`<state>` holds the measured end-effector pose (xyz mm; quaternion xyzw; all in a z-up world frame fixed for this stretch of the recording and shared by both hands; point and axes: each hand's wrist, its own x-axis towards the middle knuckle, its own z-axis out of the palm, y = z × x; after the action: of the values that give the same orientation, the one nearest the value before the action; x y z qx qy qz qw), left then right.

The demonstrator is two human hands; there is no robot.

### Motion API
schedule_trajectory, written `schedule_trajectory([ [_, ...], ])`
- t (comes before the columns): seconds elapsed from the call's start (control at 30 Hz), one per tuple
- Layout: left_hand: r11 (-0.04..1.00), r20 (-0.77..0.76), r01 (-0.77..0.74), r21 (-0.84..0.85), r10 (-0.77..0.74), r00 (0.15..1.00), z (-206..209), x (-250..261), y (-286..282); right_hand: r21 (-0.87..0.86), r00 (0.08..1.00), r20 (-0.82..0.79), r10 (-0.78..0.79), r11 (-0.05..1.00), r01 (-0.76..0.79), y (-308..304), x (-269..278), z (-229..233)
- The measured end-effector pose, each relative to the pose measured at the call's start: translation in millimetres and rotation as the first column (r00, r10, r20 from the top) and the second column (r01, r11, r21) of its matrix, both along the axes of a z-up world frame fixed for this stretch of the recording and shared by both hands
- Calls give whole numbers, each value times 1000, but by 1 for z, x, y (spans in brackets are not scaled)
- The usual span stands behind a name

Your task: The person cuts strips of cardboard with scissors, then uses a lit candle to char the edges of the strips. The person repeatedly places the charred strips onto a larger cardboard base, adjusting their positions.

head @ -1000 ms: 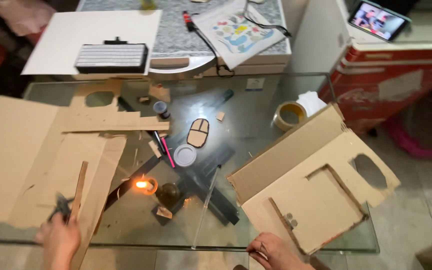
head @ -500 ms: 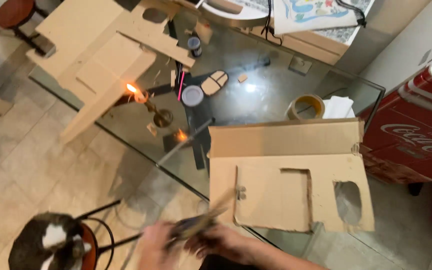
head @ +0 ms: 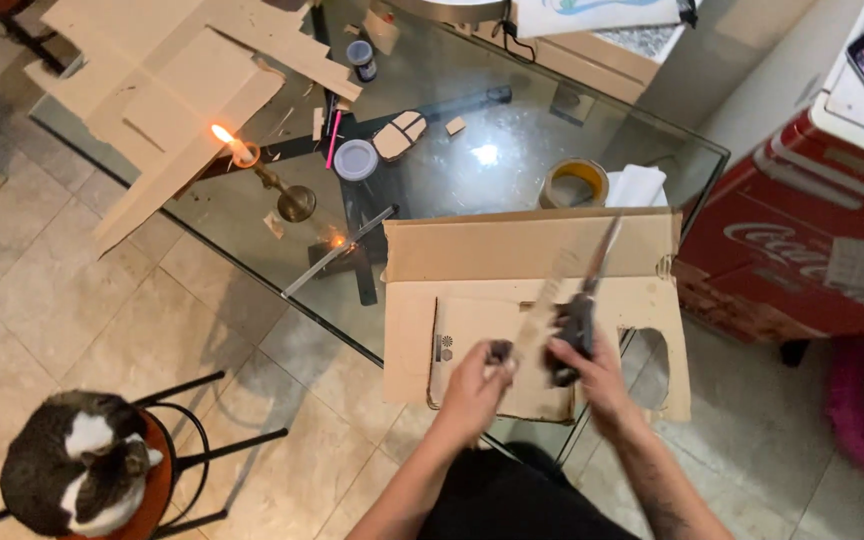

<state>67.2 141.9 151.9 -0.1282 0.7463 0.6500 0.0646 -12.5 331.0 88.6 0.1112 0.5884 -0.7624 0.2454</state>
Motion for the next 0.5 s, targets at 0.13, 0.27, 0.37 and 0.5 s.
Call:
schedule_trajectory([
  [0.13, 936, 101, -196, 294, 173, 980, -39, -47, -23, 297, 963, -59, 263, 926, -235, 49, 2, 19],
  [0.27, 963, 68, -184, 195, 174, 982, -31, -87, -54, 513, 893, 169, 416, 737, -440, 63, 25, 6],
  [0.37, 984, 169, -121, 132, 98, 981, -24, -104, -66, 297, 851, 43, 523, 807, -511, 63, 42, -14],
  [0.5, 996, 165, 34, -88, -19, 986, -21, -111, -69, 183, 808, 82, 584, 788, -588, 47, 41, -8],
])
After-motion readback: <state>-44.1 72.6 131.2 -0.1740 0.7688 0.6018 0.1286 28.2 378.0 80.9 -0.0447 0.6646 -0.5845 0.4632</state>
